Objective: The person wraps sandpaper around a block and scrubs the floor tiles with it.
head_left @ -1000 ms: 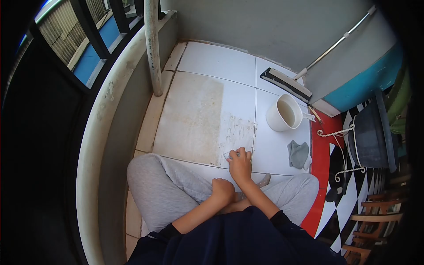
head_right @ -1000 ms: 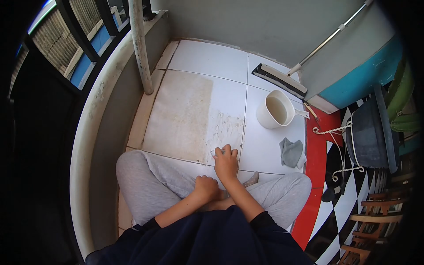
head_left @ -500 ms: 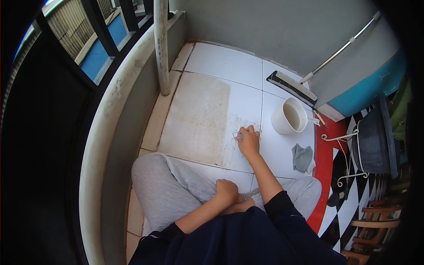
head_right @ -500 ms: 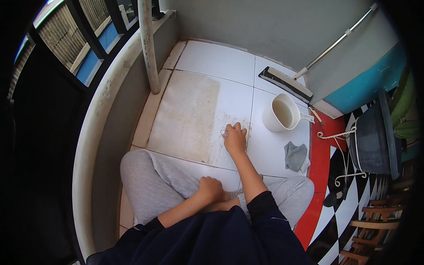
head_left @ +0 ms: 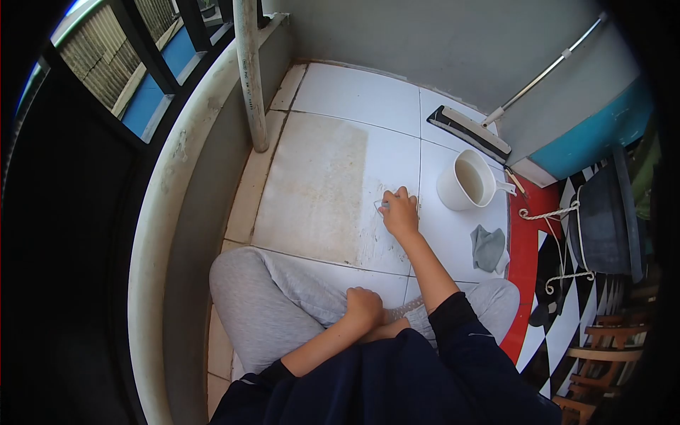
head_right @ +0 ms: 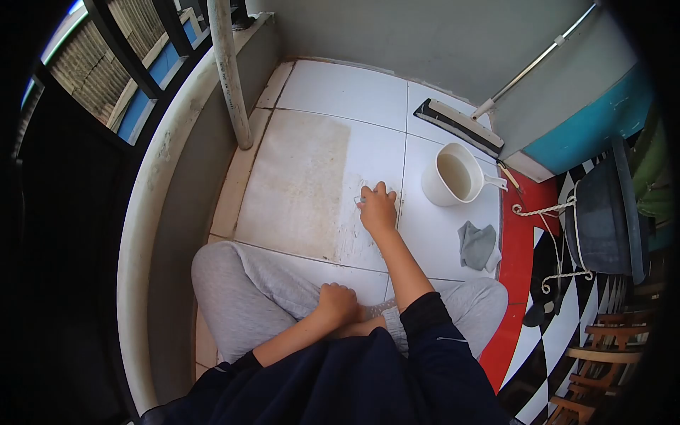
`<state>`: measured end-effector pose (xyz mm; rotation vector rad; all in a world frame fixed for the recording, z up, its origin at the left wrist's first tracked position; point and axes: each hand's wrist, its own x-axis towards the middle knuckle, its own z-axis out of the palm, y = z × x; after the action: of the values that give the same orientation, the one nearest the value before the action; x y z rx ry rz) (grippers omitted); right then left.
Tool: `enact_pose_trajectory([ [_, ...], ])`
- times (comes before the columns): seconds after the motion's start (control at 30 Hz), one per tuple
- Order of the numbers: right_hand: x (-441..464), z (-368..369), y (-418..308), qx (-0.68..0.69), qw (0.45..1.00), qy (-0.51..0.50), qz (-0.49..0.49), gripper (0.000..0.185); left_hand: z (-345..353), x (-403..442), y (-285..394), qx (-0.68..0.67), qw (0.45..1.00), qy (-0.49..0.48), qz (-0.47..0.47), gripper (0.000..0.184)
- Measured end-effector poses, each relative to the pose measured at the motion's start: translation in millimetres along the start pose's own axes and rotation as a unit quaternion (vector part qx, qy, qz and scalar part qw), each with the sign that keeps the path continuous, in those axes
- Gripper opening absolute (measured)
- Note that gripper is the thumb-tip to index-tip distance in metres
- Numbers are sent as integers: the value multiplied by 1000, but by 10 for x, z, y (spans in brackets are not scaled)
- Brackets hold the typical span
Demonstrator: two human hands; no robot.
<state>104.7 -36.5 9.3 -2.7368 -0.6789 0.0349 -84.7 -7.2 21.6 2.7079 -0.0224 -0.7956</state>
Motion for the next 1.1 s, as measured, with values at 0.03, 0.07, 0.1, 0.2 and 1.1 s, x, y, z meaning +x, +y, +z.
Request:
enact_pose_trajectory([
  [0.03,-82,-22,-17,5,1000,-26,-9,14,-7,12,2,-3,1000,4,-2,30],
  [0.07,-212,-28,-30,3,999,-29,-12,14,2,13,8,0,1000,-2,-3,31],
  [0.1,-370,-58,-64,11,998,-48,-38,14,15,12,4,3,1000,-10,-4,31],
  [0.2,-643,-15,-85,16,997,-48,-63,13,42,23,5,5,1000,-1,-7,31],
  [1.1,-64,72,-220,15,999,12,-33,10,-45,12,8,-16,999,-40,-15,23],
])
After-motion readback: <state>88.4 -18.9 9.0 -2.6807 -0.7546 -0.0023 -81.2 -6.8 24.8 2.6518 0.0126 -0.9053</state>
